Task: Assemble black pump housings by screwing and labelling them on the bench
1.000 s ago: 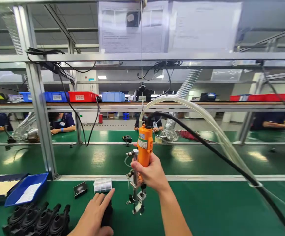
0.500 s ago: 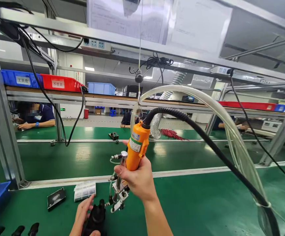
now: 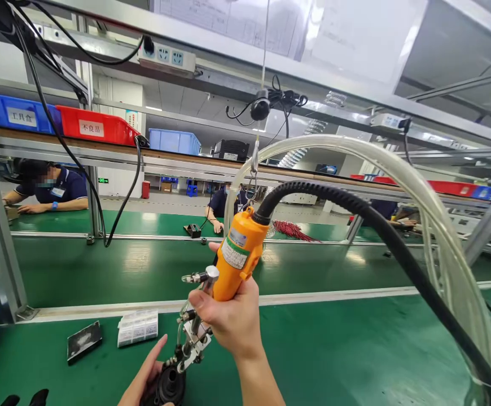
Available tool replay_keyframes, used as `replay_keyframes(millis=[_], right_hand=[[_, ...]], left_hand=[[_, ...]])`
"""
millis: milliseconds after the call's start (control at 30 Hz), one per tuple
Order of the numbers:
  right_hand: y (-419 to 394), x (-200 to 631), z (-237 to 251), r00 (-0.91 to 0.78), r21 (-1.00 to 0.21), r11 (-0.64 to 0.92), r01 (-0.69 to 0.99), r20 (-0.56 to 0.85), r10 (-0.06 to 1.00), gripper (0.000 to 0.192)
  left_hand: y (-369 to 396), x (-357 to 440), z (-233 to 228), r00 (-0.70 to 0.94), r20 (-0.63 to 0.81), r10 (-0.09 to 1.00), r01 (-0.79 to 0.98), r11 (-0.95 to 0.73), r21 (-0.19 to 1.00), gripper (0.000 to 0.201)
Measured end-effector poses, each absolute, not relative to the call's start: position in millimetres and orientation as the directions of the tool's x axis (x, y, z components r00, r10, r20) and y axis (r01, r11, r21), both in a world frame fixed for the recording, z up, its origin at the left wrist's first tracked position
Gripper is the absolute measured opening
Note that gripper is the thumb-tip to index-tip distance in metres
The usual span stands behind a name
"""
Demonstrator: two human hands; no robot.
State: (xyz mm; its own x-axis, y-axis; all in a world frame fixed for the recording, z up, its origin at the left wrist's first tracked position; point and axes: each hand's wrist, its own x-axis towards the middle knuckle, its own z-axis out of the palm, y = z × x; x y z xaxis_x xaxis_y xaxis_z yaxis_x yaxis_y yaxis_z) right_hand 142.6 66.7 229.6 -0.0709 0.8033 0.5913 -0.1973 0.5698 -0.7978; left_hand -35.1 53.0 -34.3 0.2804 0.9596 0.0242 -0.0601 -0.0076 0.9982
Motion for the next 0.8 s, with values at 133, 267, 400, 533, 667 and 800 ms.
replay_keyframes(millis=[133, 267, 400, 533, 667, 800], right_hand=[[63, 135, 226, -0.066, -0.792, 0.565, -0.231, 0.592, 0.803, 0.077], [57, 134, 230, -0.072, -0.798, 0.561, -0.221, 0.587, 0.806, 0.078], [58, 135, 232, -0.044, -0.788, 0.586, -0.189, 0.603, 0.796, 0.079], [64, 132, 227, -0.031, -0.802, 0.568, -0.188, 0.582, 0.812, 0.072], [65, 120, 220, -0.045, -0.824, 0.558, -0.095, 0.563, 0.825, 0.05], [64, 107, 216, -0.062, -0.844, 0.534, -0.055, 0.536, 0.842, 0.047]], left_hand=[[48, -37, -24, 0.319, 0.017, 0.948, -0.071, 0.006, 0.997, 0.111], [39, -31, -17, 0.284, 0.036, 0.958, -0.069, -0.018, 0.997, 0.119], [26, -27, -13, 0.222, 0.082, 0.971, -0.048, -0.073, 0.996, 0.127], [17, -28, -7, 0.234, 0.085, 0.969, -0.073, -0.07, 0.995, 0.121], [14, -28, -8, 0.258, 0.115, 0.959, -0.154, -0.076, 0.985, 0.125], [13, -28, -12, 0.264, 0.105, 0.959, -0.17, -0.061, 0.983, 0.125]])
